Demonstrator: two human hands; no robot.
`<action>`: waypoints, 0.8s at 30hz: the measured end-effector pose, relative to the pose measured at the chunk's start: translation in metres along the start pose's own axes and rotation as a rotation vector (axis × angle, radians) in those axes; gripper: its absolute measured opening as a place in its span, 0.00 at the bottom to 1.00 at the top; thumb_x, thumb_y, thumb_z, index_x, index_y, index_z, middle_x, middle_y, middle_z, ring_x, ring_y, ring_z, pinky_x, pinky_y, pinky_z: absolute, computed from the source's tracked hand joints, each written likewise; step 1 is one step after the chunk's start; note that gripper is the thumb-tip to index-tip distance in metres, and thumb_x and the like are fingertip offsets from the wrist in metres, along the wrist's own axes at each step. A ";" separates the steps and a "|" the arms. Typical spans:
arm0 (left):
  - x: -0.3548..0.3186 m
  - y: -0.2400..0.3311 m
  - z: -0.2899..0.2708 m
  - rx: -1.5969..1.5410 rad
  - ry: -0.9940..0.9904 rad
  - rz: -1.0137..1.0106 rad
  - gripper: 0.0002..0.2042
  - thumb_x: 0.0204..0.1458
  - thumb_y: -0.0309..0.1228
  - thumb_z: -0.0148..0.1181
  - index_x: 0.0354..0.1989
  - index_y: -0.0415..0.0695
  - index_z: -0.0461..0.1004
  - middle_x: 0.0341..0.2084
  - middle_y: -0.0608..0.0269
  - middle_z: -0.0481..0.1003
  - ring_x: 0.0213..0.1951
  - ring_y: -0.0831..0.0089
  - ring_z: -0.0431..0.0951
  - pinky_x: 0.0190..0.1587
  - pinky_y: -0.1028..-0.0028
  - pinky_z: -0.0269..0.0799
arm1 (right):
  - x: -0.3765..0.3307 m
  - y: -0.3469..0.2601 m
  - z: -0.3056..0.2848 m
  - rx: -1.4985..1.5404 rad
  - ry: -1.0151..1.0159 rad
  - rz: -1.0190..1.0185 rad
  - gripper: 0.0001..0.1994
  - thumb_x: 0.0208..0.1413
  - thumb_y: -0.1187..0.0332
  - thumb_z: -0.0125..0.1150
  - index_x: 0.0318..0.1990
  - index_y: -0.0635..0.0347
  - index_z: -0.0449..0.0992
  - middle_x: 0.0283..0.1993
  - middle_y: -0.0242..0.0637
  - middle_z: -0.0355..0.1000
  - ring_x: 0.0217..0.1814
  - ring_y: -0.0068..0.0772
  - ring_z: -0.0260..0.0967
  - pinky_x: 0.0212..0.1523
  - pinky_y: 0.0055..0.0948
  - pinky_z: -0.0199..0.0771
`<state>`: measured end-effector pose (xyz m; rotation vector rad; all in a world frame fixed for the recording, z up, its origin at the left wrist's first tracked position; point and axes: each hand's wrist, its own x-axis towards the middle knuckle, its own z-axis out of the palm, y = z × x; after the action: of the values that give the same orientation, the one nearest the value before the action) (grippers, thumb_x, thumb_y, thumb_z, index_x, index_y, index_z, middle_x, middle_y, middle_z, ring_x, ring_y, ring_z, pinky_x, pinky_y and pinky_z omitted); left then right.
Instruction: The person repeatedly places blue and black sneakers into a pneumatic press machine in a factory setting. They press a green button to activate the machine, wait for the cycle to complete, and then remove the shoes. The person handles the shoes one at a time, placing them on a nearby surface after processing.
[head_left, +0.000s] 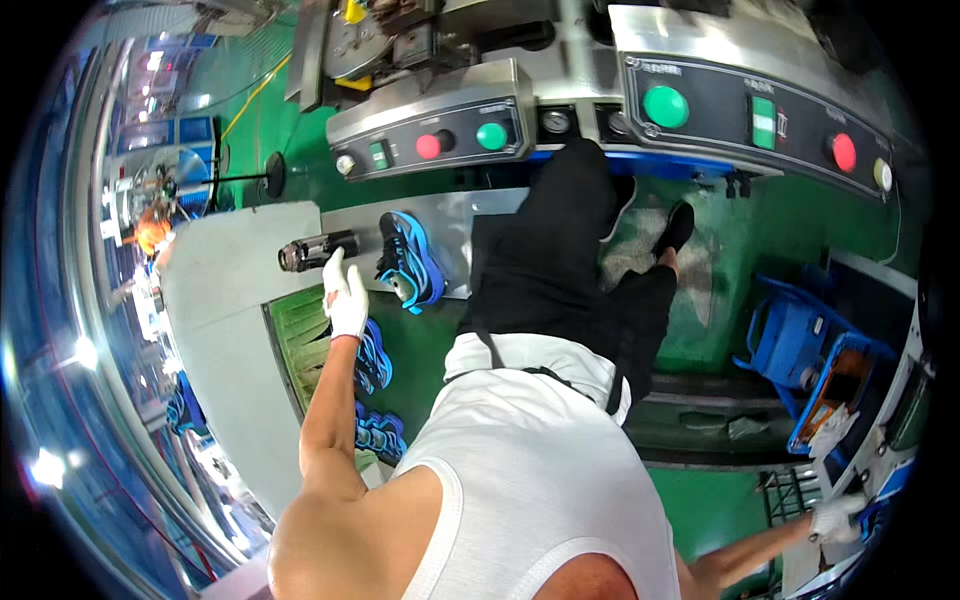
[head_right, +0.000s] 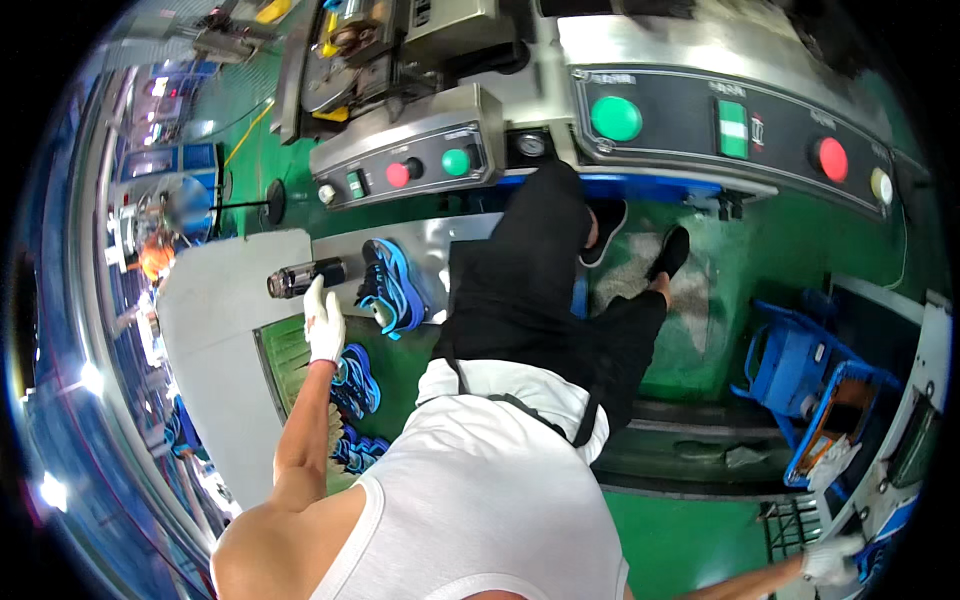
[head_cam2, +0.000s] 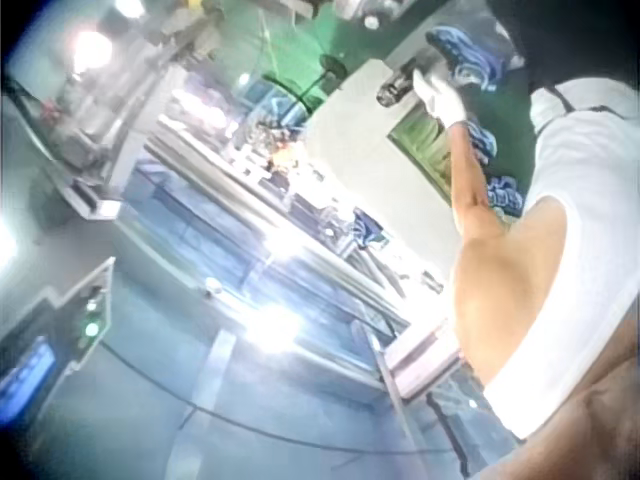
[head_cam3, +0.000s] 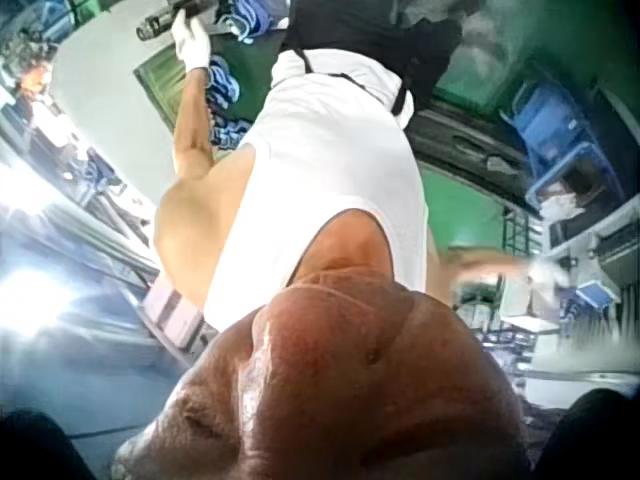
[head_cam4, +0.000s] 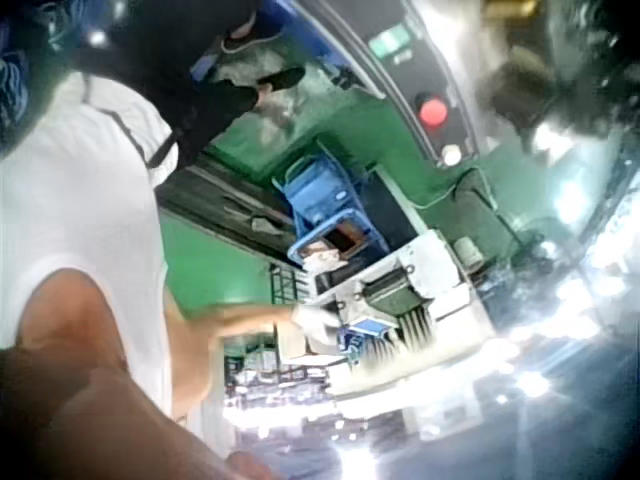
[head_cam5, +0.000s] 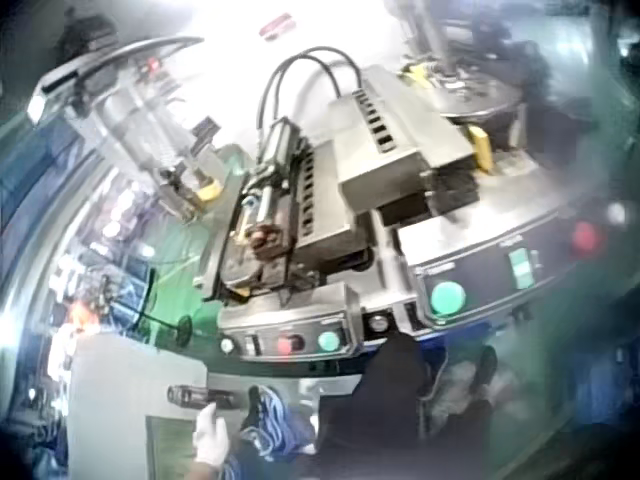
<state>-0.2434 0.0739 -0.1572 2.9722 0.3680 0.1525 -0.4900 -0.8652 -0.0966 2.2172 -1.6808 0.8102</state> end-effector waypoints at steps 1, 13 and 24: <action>-0.021 -0.021 0.004 -0.021 -0.013 -0.073 0.25 0.68 0.33 0.56 0.71 0.37 0.65 0.65 0.44 0.69 0.69 0.51 0.68 0.73 0.60 0.61 | -0.053 -0.033 0.004 0.113 -0.103 -0.056 0.25 0.74 0.60 0.56 0.69 0.70 0.68 0.72 0.57 0.67 0.72 0.48 0.68 0.71 0.39 0.69; 0.003 -0.007 0.077 -0.405 -0.060 0.134 0.18 0.57 0.40 0.69 0.52 0.45 0.79 0.52 0.52 0.75 0.53 0.50 0.79 0.55 0.57 0.76 | -0.437 -0.419 -0.086 1.254 -1.630 -0.827 0.37 0.61 0.72 0.67 0.76 0.67 0.58 0.78 0.53 0.60 0.81 0.50 0.58 0.79 0.47 0.59; -0.007 0.075 0.030 -0.766 0.070 -0.147 0.13 0.65 0.44 0.61 0.46 0.49 0.82 0.42 0.52 0.76 0.42 0.50 0.82 0.44 0.57 0.77 | -0.520 -0.496 -0.166 0.843 -1.873 -1.643 0.60 0.39 0.62 0.86 0.78 0.70 0.51 0.76 0.60 0.58 0.76 0.54 0.62 0.73 0.44 0.67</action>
<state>-0.2289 -0.0033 -0.1758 2.1830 0.4169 0.3013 -0.1645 -0.2088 -0.1862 3.4458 1.4157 -1.5602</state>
